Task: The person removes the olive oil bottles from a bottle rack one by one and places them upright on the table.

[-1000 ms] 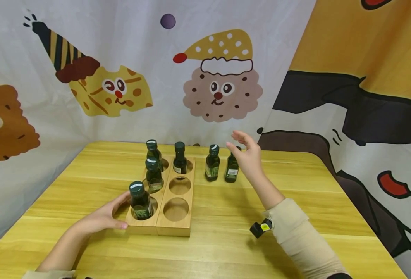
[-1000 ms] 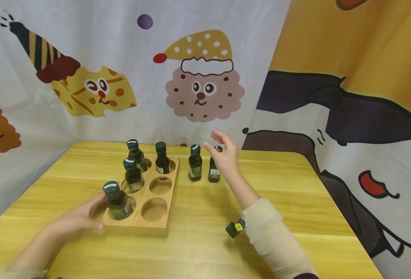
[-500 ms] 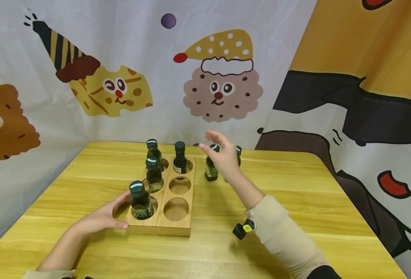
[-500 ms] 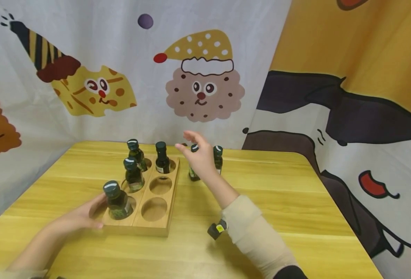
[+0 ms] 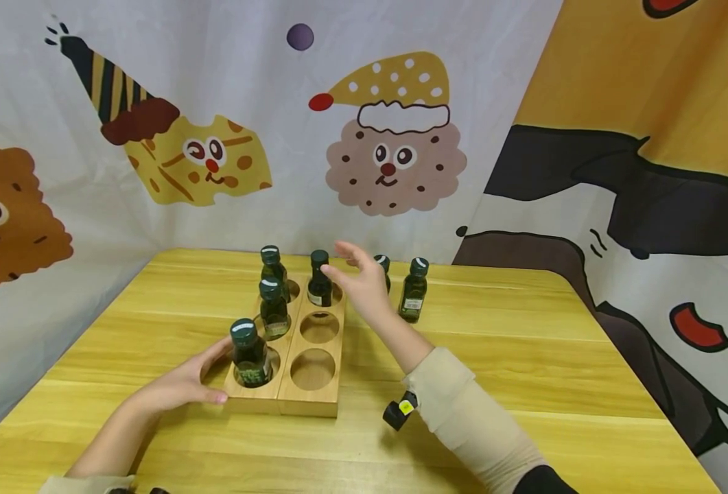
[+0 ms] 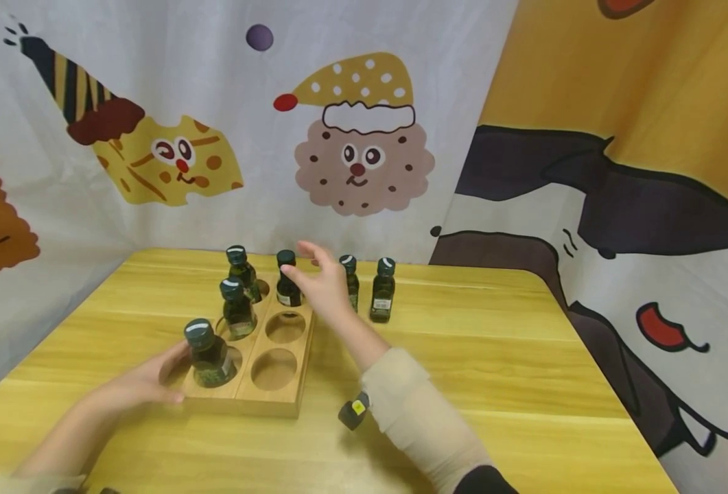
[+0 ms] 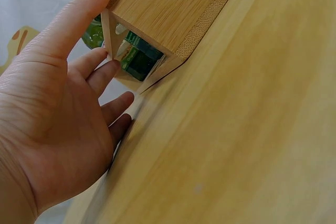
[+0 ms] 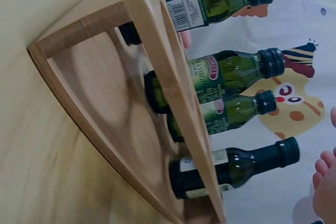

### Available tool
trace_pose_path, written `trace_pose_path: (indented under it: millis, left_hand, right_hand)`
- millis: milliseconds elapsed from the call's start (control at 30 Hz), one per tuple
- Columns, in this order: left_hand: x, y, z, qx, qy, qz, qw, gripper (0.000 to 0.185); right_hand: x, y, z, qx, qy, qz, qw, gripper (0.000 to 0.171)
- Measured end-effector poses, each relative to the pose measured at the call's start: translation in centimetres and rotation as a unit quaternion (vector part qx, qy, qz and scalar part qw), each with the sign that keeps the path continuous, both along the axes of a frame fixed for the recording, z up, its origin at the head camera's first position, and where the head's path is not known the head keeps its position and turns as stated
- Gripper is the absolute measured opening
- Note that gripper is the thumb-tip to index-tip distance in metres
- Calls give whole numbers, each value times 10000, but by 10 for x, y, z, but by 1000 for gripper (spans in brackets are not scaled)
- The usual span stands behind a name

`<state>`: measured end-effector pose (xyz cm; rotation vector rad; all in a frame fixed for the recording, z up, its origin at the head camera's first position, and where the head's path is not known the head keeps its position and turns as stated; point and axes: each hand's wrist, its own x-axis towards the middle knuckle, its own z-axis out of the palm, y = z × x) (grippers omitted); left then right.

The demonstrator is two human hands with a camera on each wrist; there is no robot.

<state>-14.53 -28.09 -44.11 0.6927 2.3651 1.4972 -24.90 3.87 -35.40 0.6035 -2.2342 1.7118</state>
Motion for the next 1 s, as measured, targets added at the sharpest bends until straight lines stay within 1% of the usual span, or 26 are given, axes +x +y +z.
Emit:
trace_pose_path:
  millis: [300,467,667,900,1000]
  left_hand:
    - [-1,0,-1,27,39,-26,10000,96]
    - [0,0,-1,10,40,-21,10000,96]
    - [-1,-1,-1,12,-7,-39,10000,96]
    - [-1,-1,-2,88,-20,-59,9999,96]
    - [-1,-1,-2,94,-37,-56,9999,96]
  right_hand:
    - [-12,-12,-18,278,-369,-146,9988,56]
    - [-19,-17,-25,273,-498,-201,9982,57]
    - [-24,-23,-32,197,-802,-248,9963,55]
    - [-27,-28,-35,258,-684,-363,9967,51]
    - [-28,-29,-36,202,-669,-384,9968,50]
